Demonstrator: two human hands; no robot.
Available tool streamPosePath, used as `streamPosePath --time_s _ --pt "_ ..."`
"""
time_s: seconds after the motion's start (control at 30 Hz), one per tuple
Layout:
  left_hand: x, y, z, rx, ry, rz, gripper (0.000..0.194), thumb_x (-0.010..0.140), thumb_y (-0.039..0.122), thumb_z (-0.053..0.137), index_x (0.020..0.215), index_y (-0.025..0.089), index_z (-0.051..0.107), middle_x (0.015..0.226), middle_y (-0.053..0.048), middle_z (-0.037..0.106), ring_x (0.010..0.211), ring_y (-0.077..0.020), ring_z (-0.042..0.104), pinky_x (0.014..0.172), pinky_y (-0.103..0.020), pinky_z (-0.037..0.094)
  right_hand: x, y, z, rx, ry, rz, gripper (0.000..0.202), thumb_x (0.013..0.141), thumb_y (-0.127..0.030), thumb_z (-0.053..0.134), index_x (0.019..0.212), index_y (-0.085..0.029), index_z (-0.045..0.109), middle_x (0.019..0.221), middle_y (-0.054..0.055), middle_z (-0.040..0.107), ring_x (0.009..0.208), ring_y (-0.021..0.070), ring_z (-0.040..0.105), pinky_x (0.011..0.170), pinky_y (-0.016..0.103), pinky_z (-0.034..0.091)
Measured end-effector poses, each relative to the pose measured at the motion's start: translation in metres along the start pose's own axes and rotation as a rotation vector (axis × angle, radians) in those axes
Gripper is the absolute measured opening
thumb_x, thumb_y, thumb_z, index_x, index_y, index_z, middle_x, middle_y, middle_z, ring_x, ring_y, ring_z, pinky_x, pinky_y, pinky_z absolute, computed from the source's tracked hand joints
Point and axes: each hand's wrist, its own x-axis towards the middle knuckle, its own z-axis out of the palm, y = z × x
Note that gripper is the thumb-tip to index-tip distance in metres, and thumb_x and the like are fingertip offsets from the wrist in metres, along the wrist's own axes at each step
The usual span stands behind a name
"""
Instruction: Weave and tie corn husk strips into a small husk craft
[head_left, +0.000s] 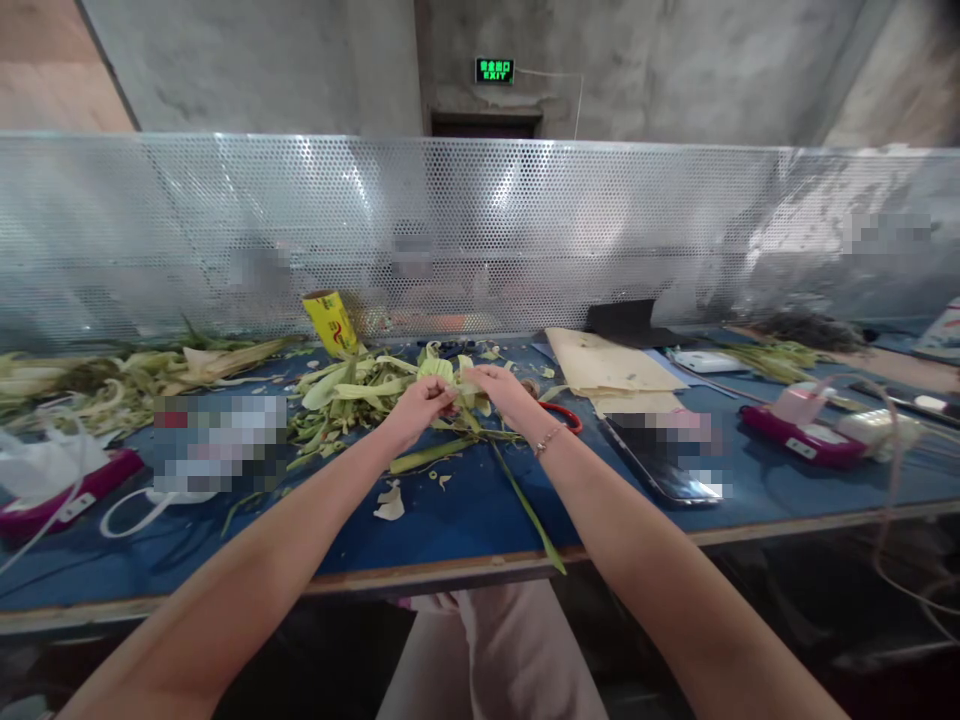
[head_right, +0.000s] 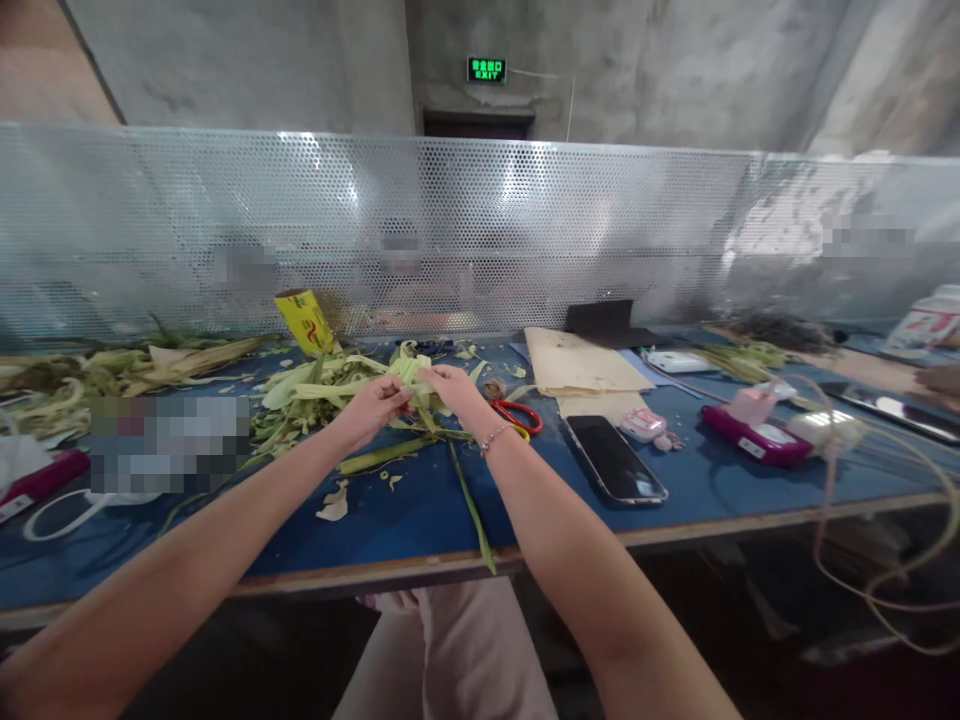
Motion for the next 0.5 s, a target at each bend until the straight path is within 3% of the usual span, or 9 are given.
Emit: streamPosePath --time_s 0.07,0.2,0.5 --pt "-0.001 -0.001 0.001 0.029 -0.014 0.005 0.036 0.056 0.040 0.068 0.064 0.016 0.043 0.056 0.005 0.050 0.056 -0.0085 0.054 0.061 -0.024 0.043 -0.003 0.000 0.003 -0.014 0.002 -0.037 0.032 0.064 -0.047 0.054 0.057 -0.017 0.043 0.051 -0.005 0.036 0.048 0.0067 0.031 0.047 0.022 0.025" --pt "-0.003 0.001 0.006 0.003 0.022 0.028 0.029 0.064 0.039 0.062 0.068 0.017 0.043 0.058 0.004 0.051 0.056 -0.0088 0.054 0.060 -0.025 0.044 -0.005 0.000 0.006 -0.122 0.131 -0.186 0.028 0.071 -0.041 0.047 0.057 -0.018 0.040 0.053 -0.005 0.032 0.049 0.0071 0.028 0.047 0.022 0.022" --pt "-0.005 -0.001 0.009 0.256 0.270 0.125 0.019 0.079 0.037 0.041 0.070 0.020 0.039 0.049 0.006 0.043 0.038 -0.0084 0.043 0.042 -0.021 0.035 -0.013 0.000 0.023 -0.383 0.195 -0.494 0.015 0.080 -0.027 0.038 0.069 -0.019 0.041 0.067 0.000 0.044 0.064 0.0123 0.040 0.062 0.026 0.036"
